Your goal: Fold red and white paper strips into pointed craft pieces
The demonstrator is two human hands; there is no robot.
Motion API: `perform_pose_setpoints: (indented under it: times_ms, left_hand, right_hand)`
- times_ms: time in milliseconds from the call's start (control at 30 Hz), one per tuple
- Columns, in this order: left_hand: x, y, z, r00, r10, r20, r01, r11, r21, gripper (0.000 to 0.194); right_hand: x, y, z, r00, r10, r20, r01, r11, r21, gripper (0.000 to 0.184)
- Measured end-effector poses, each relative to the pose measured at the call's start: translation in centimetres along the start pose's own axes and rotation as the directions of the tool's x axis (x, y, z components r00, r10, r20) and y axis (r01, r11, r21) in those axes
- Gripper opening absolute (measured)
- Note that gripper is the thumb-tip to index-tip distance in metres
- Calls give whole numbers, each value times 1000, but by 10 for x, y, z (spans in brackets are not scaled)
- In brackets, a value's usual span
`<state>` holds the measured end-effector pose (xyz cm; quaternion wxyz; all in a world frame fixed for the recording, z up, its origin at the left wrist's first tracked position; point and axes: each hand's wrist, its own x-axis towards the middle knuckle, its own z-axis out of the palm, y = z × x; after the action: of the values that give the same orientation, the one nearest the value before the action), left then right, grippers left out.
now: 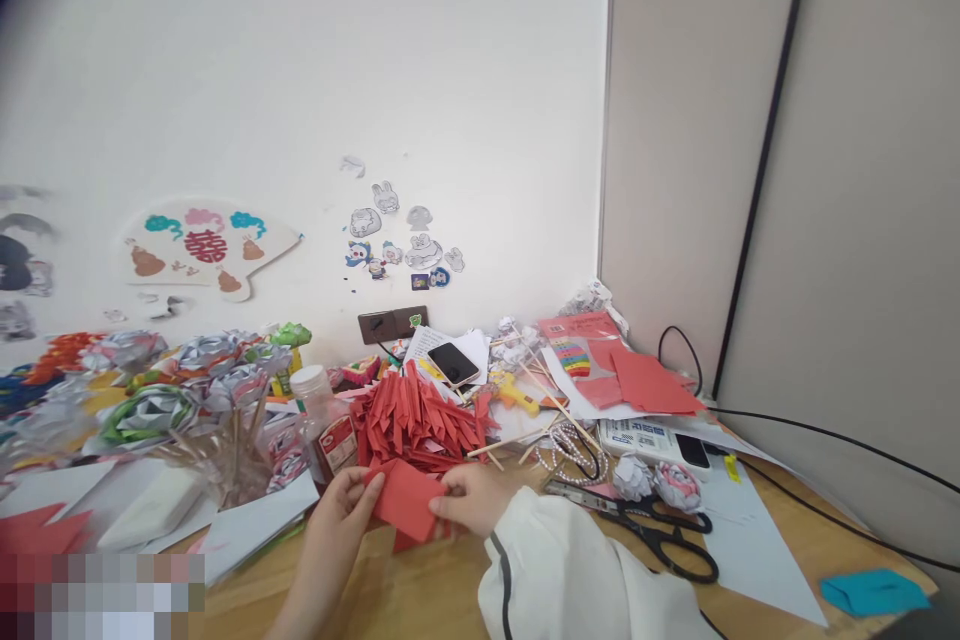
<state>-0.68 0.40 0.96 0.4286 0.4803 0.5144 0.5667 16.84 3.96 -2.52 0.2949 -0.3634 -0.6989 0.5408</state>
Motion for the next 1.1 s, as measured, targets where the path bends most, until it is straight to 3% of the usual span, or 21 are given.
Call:
perform_pose_setpoints:
  times_ms: [100,167,267,333,467,600,700,833,1100]
  left_hand:
    - [-3,-2,6,994,-54,100,48,997,56,24]
    - [-8,-5,10,970,-92,224,62,988,141,21]
    - [-16,-7,16,907,-130,400,25,966,257,15]
    - [-20,-6,19,896,-80,437,-55,956,288,13]
    - [-21,-3,19,922,32,385,-160,939,305,24]
    - [-16,-3,15,968,117,222,-194,910,365,27]
    - [-14,-3,13,970,154,186,-216,896,387,27]
    - [-15,-3,13,962,190,198,-260,860,439,25]
    - [-19,-6,12,942,249,225,-335,739,584,20]
  right_hand:
    - [4,-1,-9,974,-83,-212,92,995,37,30]
    - [5,-2,-13,940,-143,-311,164,985,46,27]
    - [3,-4,-11,923,-207,-324,213,977,-20,22]
    - [1,-5,-4,936,-228,-267,212,973,-88,21]
    - [-3,-8,8,955,-237,-176,233,972,-45,27]
    - [-1,-8,6,990,-93,-101,118,952,281,42]
    - [0,-8,5,998,-55,-31,63,901,429,41]
    - [-1,-8,8,999,-51,8,43,919,391,36]
    - [0,-3,8,998,-45,-50,57,957,283,37]
